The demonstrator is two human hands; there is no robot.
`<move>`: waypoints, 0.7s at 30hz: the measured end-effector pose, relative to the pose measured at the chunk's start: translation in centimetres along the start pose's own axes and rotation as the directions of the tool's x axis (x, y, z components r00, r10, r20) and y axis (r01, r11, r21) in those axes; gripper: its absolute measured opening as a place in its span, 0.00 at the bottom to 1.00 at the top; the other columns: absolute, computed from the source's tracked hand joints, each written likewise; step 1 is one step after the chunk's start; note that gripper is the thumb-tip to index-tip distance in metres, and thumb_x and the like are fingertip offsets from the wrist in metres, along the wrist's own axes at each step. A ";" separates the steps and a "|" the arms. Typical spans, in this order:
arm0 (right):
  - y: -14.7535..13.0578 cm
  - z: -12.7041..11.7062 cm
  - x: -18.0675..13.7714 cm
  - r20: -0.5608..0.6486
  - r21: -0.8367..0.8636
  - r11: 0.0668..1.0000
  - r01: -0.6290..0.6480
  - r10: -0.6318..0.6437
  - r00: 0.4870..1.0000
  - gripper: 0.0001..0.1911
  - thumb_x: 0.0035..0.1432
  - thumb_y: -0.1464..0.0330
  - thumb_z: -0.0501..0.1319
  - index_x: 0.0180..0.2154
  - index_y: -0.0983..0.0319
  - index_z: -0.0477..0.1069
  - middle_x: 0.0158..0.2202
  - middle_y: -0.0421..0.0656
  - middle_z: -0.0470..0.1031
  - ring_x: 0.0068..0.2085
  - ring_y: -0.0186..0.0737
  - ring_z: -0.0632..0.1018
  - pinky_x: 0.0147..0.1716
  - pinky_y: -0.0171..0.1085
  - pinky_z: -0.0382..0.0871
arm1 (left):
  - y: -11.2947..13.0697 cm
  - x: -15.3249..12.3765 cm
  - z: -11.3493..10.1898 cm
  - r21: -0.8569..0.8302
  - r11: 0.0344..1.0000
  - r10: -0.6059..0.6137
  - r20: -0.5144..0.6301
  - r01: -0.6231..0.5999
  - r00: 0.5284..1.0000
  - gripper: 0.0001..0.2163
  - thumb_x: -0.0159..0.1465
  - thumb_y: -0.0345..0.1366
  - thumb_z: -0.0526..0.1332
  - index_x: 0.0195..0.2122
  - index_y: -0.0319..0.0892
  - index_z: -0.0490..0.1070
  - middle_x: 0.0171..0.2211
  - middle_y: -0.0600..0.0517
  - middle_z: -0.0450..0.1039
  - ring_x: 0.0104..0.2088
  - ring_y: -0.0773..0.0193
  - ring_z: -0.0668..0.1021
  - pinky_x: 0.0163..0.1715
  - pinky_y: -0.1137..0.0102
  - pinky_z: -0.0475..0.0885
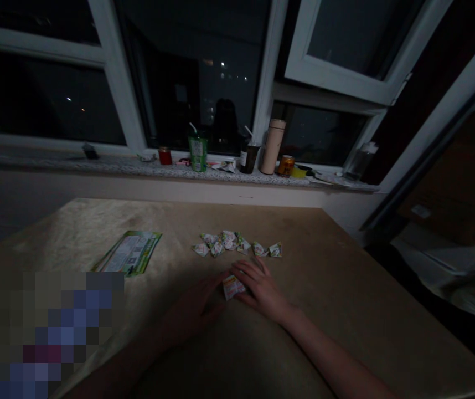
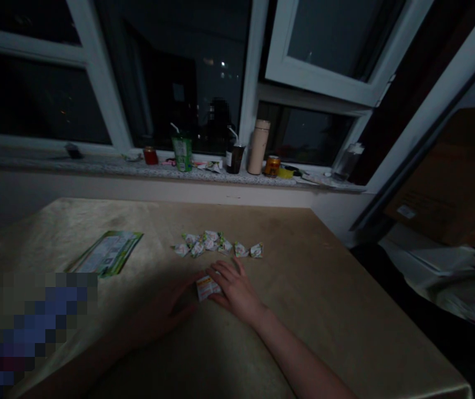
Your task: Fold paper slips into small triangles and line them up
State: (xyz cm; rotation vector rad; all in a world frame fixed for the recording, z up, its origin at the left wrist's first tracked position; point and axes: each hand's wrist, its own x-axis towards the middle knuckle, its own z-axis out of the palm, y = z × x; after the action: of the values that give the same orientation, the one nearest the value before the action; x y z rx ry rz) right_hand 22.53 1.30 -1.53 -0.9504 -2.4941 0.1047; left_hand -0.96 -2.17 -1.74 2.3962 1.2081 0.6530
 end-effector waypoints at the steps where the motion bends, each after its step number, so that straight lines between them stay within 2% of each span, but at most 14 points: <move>1: 0.0 0.0 0.0 -0.010 -0.001 1.000 0.009 -0.009 1.000 0.26 0.61 0.62 0.59 0.59 0.59 0.59 0.58 0.48 0.66 0.61 0.45 0.62 0.63 0.55 0.40 | 0.1 0.0 -0.1 -0.016 1.000 -0.005 0.007 0.005 1.000 0.26 0.66 0.40 0.55 0.64 0.48 0.51 0.61 0.49 0.61 0.57 0.53 0.67 0.57 0.58 0.62; 9: -0.4 -0.1 0.2 -0.067 0.000 0.997 0.071 -0.071 0.995 0.22 0.62 0.64 0.58 0.56 0.60 0.63 0.53 0.48 0.72 0.56 0.43 0.69 0.62 0.52 0.48 | 0.9 -0.2 -0.4 -0.009 0.998 0.060 0.088 -0.059 0.994 0.24 0.66 0.35 0.54 0.63 0.50 0.52 0.62 0.50 0.59 0.59 0.54 0.65 0.59 0.56 0.60; 17: -0.4 -0.2 0.2 -0.113 -0.090 0.988 0.126 -0.136 0.984 0.19 0.63 0.65 0.56 0.55 0.59 0.64 0.56 0.48 0.69 0.57 0.44 0.67 0.58 0.49 0.57 | 1.2 -0.1 -0.7 0.053 0.993 0.099 0.117 -0.106 0.988 0.21 0.68 0.34 0.52 0.62 0.49 0.55 0.61 0.51 0.60 0.59 0.59 0.65 0.58 0.60 0.61; 21: -0.4 0.2 0.2 -0.135 -0.124 0.980 0.158 -0.174 0.976 0.15 0.66 0.68 0.53 0.53 0.59 0.66 0.47 0.47 0.76 0.49 0.41 0.73 0.53 0.46 0.62 | 1.2 0.1 -0.8 0.141 0.980 0.131 0.074 -0.140 0.989 0.17 0.68 0.36 0.51 0.59 0.49 0.60 0.57 0.50 0.65 0.55 0.57 0.70 0.55 0.59 0.64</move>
State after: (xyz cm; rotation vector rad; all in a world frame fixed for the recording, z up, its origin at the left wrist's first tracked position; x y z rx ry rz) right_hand 22.09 1.09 -1.50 -0.7595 -2.4526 -0.1550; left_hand -0.59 -2.65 -0.48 2.6189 1.1087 0.5397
